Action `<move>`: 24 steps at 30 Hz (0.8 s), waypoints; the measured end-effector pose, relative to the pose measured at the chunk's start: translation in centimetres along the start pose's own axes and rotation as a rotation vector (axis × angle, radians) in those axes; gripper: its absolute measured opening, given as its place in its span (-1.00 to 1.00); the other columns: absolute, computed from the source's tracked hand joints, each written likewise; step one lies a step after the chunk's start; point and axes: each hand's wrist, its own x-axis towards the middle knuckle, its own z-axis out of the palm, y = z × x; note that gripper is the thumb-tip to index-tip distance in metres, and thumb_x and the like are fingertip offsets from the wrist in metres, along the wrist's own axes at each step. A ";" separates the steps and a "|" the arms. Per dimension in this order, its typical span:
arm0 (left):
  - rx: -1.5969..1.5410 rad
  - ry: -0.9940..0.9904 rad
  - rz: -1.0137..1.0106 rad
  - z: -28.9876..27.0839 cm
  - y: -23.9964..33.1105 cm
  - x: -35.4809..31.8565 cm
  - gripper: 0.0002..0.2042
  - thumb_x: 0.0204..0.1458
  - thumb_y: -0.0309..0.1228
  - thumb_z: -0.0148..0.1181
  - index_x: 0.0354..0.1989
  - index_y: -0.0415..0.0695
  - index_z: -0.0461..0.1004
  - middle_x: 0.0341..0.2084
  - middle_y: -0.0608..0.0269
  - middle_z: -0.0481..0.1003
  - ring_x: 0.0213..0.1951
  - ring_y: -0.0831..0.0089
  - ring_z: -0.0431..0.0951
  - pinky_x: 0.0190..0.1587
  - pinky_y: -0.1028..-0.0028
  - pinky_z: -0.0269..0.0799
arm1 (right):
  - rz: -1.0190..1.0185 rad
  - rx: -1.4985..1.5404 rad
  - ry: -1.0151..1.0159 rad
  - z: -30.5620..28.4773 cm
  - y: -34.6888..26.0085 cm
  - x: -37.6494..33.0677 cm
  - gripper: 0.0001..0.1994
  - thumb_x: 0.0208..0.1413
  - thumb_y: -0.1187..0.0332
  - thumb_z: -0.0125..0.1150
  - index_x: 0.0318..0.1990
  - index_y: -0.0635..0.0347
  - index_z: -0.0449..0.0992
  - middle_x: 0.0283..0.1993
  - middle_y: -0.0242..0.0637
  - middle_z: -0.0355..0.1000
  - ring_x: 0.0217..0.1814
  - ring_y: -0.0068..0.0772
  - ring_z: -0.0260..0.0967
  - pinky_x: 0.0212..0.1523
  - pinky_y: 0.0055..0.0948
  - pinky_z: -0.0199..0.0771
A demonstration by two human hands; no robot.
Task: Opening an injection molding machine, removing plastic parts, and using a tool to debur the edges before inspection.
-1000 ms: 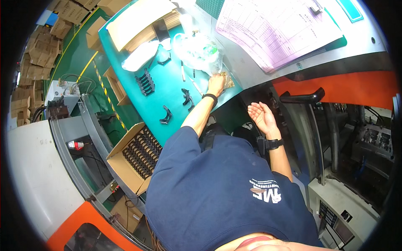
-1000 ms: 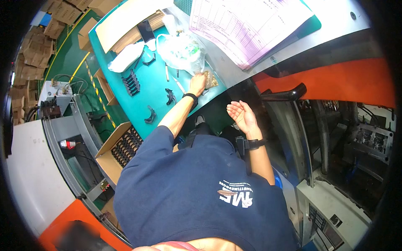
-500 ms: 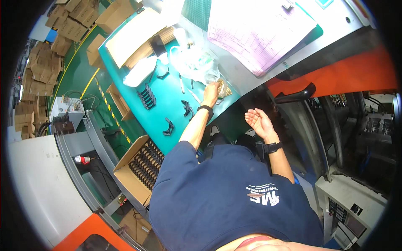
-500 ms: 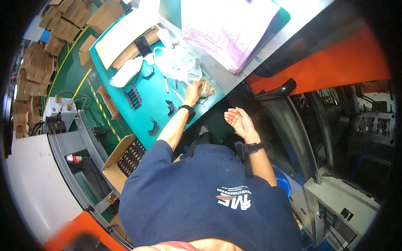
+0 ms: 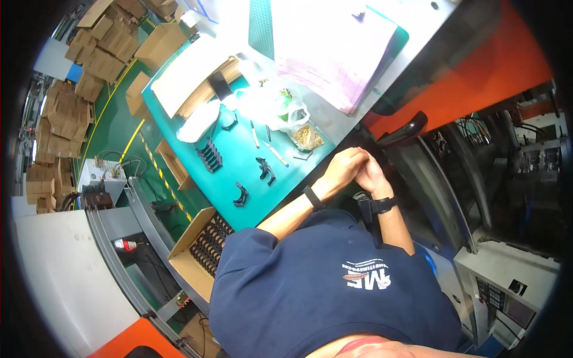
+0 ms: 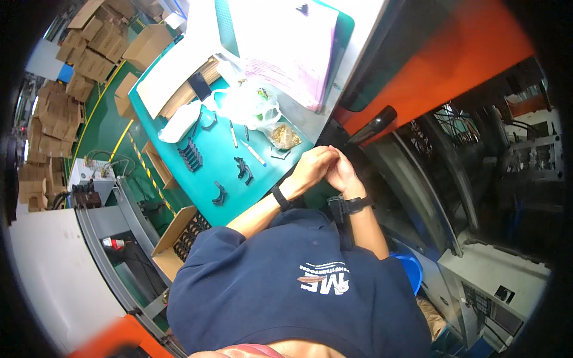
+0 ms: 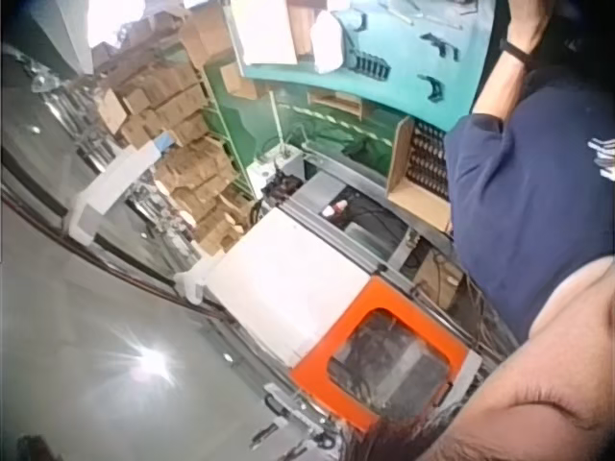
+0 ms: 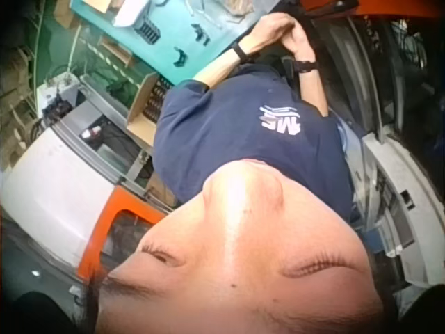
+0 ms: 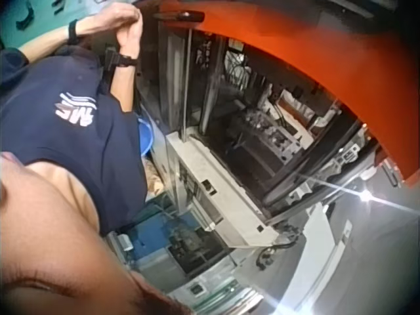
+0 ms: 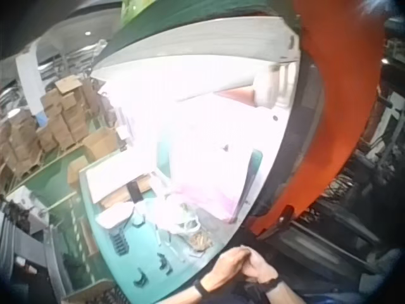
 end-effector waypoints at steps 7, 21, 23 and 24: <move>-0.109 -0.315 0.231 0.4 5.0 3.2 -0.80 -0.18 -0.60 0.16 -0.32 -0.17 0.53 -0.43 0.11 0.51 -0.34 0.17 0.56 -0.30 0.35 0.49 | -0.105 0.042 0.144 0.8 -2.9 -6.8 -0.75 0.26 0.18 0.00 -0.25 0.13 0.52 -0.30 -0.38 0.53 -0.18 -0.43 0.46 -0.03 -0.43 0.41; -0.885 -0.477 0.183 27.4 29.5 35.4 -0.84 0.10 -0.50 0.20 -0.21 -0.36 0.54 -0.35 0.19 0.59 -0.31 0.54 0.56 -0.21 0.54 0.46 | -0.774 0.362 0.196 -8.0 -7.0 -27.1 -0.60 0.28 0.20 -0.07 -0.07 0.46 0.47 -0.08 0.10 0.50 0.02 0.03 0.46 0.12 -0.10 0.43; -1.068 -0.522 0.105 33.2 31.2 39.5 -0.84 0.13 -0.49 0.19 -0.22 -0.35 0.52 -0.38 0.20 0.57 -0.36 0.54 0.53 -0.27 0.55 0.45 | -0.852 0.461 0.104 -9.2 -6.9 -29.8 -0.61 0.30 0.24 -0.14 -0.11 0.48 0.47 -0.13 0.11 0.51 -0.01 0.04 0.47 0.09 -0.11 0.46; -1.143 -0.530 0.071 35.5 31.2 41.8 -0.85 0.14 -0.48 0.18 -0.22 -0.34 0.52 -0.40 0.20 0.57 -0.39 0.54 0.52 -0.30 0.55 0.44 | -0.847 0.550 -0.021 -9.6 -7.2 -30.3 -0.61 0.32 0.25 -0.18 -0.12 0.48 0.46 -0.15 0.11 0.51 -0.03 0.04 0.48 0.08 -0.12 0.47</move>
